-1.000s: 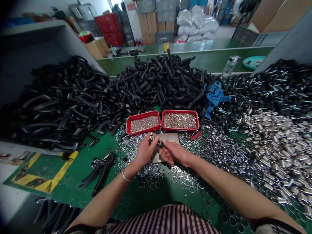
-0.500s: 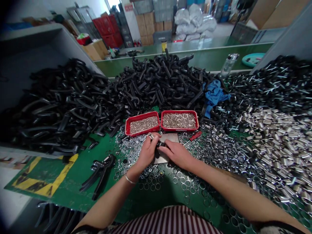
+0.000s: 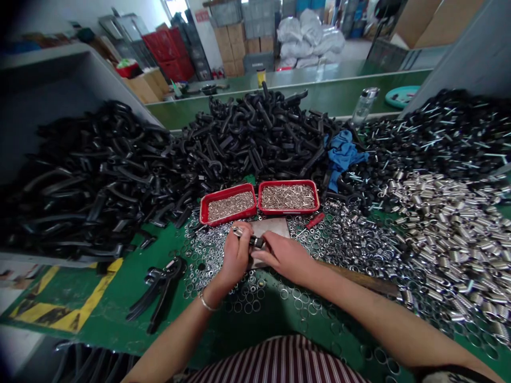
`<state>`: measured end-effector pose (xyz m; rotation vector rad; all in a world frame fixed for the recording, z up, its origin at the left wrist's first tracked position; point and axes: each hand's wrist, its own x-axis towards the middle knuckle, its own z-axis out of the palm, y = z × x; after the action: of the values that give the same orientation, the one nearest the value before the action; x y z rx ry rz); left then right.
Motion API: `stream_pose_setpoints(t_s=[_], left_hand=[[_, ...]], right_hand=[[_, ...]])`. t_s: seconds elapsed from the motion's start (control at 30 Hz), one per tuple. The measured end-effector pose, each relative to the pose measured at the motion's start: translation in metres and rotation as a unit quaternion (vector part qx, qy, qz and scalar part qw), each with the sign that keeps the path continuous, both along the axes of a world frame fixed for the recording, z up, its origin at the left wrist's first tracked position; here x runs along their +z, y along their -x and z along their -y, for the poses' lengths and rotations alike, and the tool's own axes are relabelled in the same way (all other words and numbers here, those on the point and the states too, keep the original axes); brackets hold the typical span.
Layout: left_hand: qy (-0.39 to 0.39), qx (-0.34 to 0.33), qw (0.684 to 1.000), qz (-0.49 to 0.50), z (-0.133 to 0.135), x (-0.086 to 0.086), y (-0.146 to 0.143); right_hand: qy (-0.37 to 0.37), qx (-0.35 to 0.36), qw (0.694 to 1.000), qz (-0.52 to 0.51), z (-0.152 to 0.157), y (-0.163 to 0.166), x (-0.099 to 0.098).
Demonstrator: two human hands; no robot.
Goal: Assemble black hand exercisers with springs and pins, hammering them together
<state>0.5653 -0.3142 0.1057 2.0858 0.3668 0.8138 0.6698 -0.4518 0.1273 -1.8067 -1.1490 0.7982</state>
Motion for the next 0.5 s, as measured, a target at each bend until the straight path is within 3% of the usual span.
stream_pose_setpoints(t_s=[0.07,0.13,0.2,0.27,0.37,0.5], left_hand=[[0.01,0.022,1.0,0.001,0.001,0.001,0.003],[-0.02,-0.013,1.0,-0.01,0.0,0.003,0.004],[-0.055,-0.068,0.993,-0.074,-0.005,0.005,0.003],[-0.087,-0.117,0.975,-0.165,-0.013,0.004,-0.003],[-0.147,-0.185,0.941,-0.243,-0.021,-0.003,-0.018],[-0.226,-0.216,0.914,-0.259,-0.017,-0.015,-0.042]], right_hand=[[-0.011,-0.007,1.0,0.013,0.002,0.004,0.0],[0.012,0.059,0.997,-0.049,0.007,0.006,-0.002],[0.024,0.087,0.995,-0.031,0.018,0.006,-0.004],[0.019,0.045,0.992,0.115,0.037,0.002,-0.007],[0.044,-0.007,0.944,0.327,0.072,-0.01,-0.016],[0.097,0.0,0.907,0.411,0.11,-0.025,-0.032]])
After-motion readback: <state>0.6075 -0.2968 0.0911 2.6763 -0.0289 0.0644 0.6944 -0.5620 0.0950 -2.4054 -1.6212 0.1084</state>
